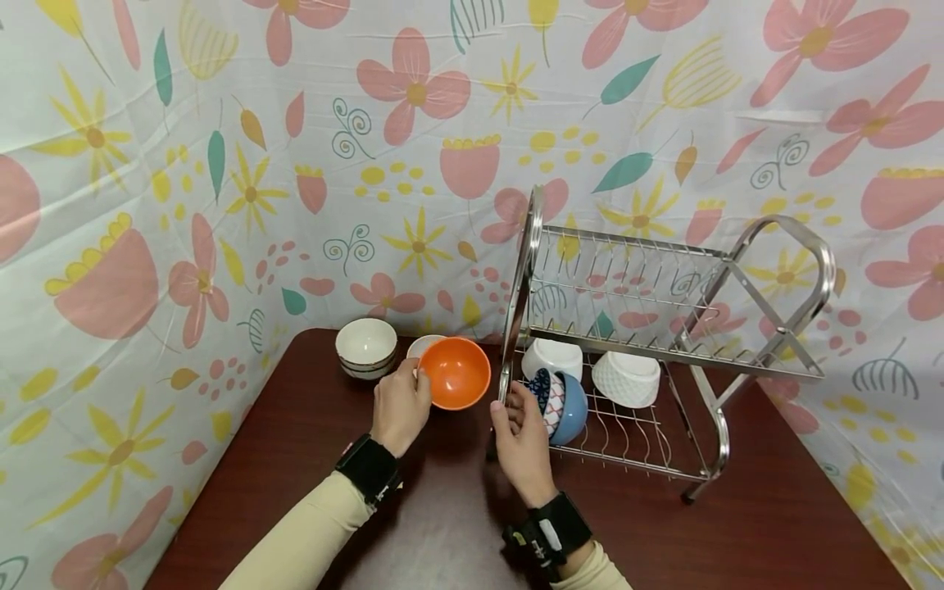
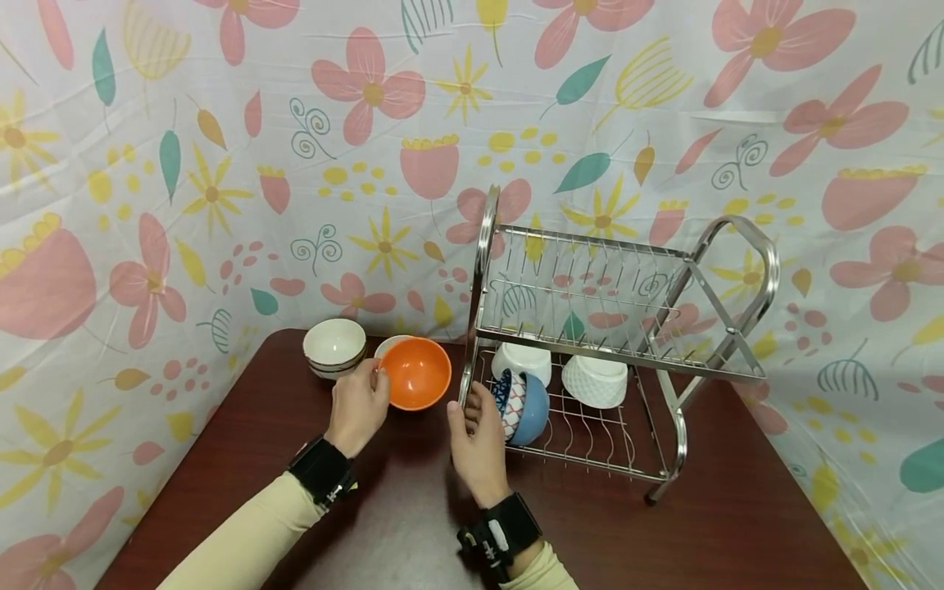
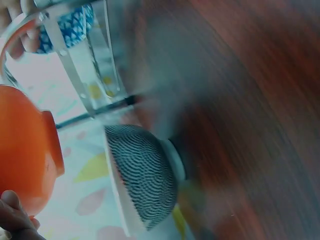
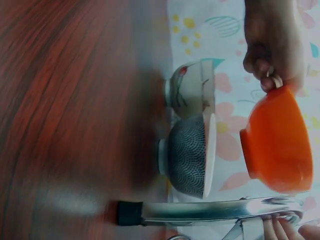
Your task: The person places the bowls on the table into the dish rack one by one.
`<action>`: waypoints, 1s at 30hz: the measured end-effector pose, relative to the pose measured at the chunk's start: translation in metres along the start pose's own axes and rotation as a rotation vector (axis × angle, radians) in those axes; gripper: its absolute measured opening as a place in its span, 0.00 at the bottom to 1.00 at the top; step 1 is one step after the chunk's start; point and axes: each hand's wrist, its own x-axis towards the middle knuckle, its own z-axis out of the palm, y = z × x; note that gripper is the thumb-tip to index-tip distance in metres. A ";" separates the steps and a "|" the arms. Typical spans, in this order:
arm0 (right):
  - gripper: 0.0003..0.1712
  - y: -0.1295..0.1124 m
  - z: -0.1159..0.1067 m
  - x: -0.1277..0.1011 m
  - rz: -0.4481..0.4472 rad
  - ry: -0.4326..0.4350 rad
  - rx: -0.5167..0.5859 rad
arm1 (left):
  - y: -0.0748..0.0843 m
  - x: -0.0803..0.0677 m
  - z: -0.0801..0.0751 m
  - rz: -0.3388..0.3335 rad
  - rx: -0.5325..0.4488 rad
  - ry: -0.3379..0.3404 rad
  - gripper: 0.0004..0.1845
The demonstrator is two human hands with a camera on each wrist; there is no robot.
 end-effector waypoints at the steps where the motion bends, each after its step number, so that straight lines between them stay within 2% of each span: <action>1: 0.30 -0.004 -0.001 -0.001 -0.002 -0.009 0.026 | 0.002 -0.002 -0.001 0.025 -0.002 0.008 0.10; 5: 0.26 -0.027 -0.008 -0.005 -0.055 -0.026 0.050 | 0.012 -0.010 -0.005 0.124 -0.024 0.034 0.08; 8: 0.21 -0.038 -0.010 -0.008 -0.106 -0.014 0.044 | 0.018 -0.015 -0.008 0.165 -0.047 0.046 0.08; 11: 0.19 -0.038 -0.012 -0.009 -0.105 -0.001 0.063 | 0.023 -0.019 -0.010 0.177 -0.069 0.051 0.08; 14: 0.20 -0.031 -0.013 -0.009 -0.061 -0.006 0.102 | 0.027 -0.023 -0.012 0.159 -0.115 0.049 0.08; 16: 0.22 -0.027 -0.014 -0.008 -0.013 -0.033 0.177 | 0.030 -0.025 -0.012 0.145 -0.148 0.047 0.07; 21: 0.27 -0.024 -0.019 -0.009 0.108 -0.183 0.555 | 0.035 -0.029 -0.012 0.136 -0.194 0.049 0.06; 23: 0.28 -0.024 -0.022 -0.010 0.155 -0.223 0.666 | 0.036 -0.030 -0.012 0.133 -0.201 0.052 0.06; 26: 0.28 -0.022 -0.025 -0.011 0.193 -0.242 0.733 | 0.038 -0.032 -0.011 0.123 -0.214 0.057 0.06; 30: 0.28 -0.021 -0.027 -0.013 0.212 -0.235 0.768 | 0.039 -0.033 -0.010 0.109 -0.230 0.060 0.05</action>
